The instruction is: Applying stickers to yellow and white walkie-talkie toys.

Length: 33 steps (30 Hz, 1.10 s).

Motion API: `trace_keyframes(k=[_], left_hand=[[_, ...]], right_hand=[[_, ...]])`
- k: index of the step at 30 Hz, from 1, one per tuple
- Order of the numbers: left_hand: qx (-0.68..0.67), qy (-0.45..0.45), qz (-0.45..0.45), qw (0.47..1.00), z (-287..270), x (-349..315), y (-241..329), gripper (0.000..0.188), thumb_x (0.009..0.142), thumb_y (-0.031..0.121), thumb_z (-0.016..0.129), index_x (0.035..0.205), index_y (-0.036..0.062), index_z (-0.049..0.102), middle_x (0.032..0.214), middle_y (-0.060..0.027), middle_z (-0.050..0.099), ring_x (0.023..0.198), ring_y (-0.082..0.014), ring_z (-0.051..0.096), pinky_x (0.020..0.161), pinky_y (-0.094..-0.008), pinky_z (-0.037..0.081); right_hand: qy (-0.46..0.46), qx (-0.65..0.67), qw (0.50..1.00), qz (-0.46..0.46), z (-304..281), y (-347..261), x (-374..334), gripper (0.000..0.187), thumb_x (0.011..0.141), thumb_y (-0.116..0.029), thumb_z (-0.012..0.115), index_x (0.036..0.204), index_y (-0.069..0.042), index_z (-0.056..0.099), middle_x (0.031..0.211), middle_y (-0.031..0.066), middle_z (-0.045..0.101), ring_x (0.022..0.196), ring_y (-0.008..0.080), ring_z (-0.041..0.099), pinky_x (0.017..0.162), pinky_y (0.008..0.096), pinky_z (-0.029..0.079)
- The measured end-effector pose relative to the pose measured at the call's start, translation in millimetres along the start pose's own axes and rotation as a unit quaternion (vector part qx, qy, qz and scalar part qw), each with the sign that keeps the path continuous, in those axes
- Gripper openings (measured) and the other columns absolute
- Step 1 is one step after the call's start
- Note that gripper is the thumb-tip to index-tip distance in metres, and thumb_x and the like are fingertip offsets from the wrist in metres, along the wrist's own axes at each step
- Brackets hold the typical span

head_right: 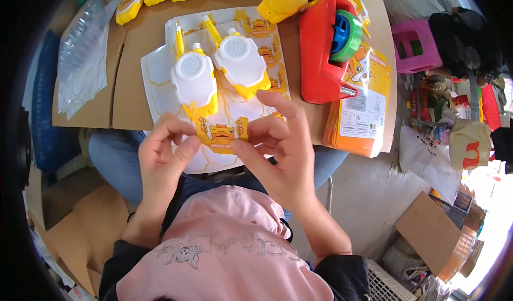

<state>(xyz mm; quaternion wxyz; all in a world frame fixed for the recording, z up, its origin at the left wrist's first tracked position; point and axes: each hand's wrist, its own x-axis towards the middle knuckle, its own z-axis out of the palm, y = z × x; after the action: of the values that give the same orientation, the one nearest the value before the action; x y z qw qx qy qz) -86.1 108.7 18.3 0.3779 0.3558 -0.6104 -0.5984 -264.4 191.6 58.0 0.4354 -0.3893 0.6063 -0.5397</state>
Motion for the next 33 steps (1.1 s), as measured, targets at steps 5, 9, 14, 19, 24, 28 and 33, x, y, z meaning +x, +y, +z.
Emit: trace_keyframes(k=[5,9,14,19,24,28,33], left_hand=[[-0.03,0.033,-0.048,0.998,-7.4,0.5,-3.4,0.01,0.084,0.005,0.072,0.087,0.0022,0.063,0.083,0.0005,0.053,0.075,-0.0093,0.041,0.07,-0.0235,0.034],[-0.041,0.067,-0.032,0.996,-5.5,-0.4,-4.0,0.007,0.085,0.003,0.068,0.087,0.0019,0.062,0.084,0.0004,0.053,0.077,-0.0091,0.041,0.072,-0.023,0.034],[-0.07,0.094,-0.029,0.993,-17.8,-2.2,-3.3,0.007,0.086,0.0,0.066,0.086,0.0013,0.059,0.087,-0.0002,0.052,0.081,-0.009,0.041,0.075,-0.0233,0.033],[-0.079,0.069,-0.053,0.993,-17.9,-8.3,-1.3,0.007,0.086,0.001,0.066,0.086,0.0025,0.06,0.086,-0.001,0.051,0.08,-0.0095,0.041,0.075,-0.0239,0.034],[0.015,0.145,-0.028,0.989,-26.5,9.2,-12.3,0.009,0.087,0.004,0.068,0.087,0.0025,0.059,0.084,-0.001,0.052,0.08,-0.01,0.042,0.076,-0.0236,0.035],[0.3,0.075,0.125,0.943,-42.6,35.6,-18.5,0.086,0.069,0.021,0.087,0.138,0.0016,0.039,0.139,-0.0159,0.048,0.129,-0.0271,0.047,0.112,-0.0462,0.03],[0.378,-0.028,0.091,0.921,-34.1,49.9,-24.8,0.134,0.055,0.028,0.094,0.155,0.0087,0.007,0.153,-0.0157,0.036,0.145,-0.0344,0.028,0.113,-0.0665,0.002]], right_hand=[[-0.012,0.018,0.999,0.038,8.4,10.7,15.2,0.062,0.087,0.005,0.069,0.139,-0.005,0.037,0.094,0.0097,0.063,0.084,0.0146,0.068,0.062,0.0213,0.055],[0.023,-0.048,0.999,-0.008,17.3,17.4,21.6,0.057,0.088,0.003,0.069,0.138,-0.004,0.043,0.11,0.0143,0.065,0.09,0.0176,0.07,0.066,0.0232,0.057],[-0.001,0.07,0.997,0.038,13.6,21.3,28.0,0.049,0.086,-0.007,0.075,0.129,0.004,0.052,0.122,0.0133,0.063,0.1,0.0148,0.067,0.071,0.0235,0.057],[-0.026,0.088,0.984,0.154,19.6,25.1,28.5,0.02,0.085,-0.009,0.077,0.098,0.003,0.068,0.083,0.0031,0.067,0.066,0.0052,0.058,0.055,0.0177,0.044],[0.093,0.013,0.996,-0.002,20.2,21.9,40.8,0.011,0.088,-0.004,0.073,0.089,0.004,0.067,0.074,0.0027,0.065,0.058,0.0024,0.052,0.049,0.0176,0.04],[0.055,0.09,0.993,0.044,5.5,35.4,59.5,0.015,0.093,-0.009,0.069,0.096,0.005,0.063,0.081,0.0072,0.068,0.062,0.0068,0.058,0.053,0.0197,0.046],[0.041,0.119,0.991,0.046,17.0,48.0,74.1,0.017,0.094,-0.008,0.067,0.101,0.006,0.062,0.093,0.0083,0.068,0.084,0.0137,0.068,0.077,0.0244,0.055]])
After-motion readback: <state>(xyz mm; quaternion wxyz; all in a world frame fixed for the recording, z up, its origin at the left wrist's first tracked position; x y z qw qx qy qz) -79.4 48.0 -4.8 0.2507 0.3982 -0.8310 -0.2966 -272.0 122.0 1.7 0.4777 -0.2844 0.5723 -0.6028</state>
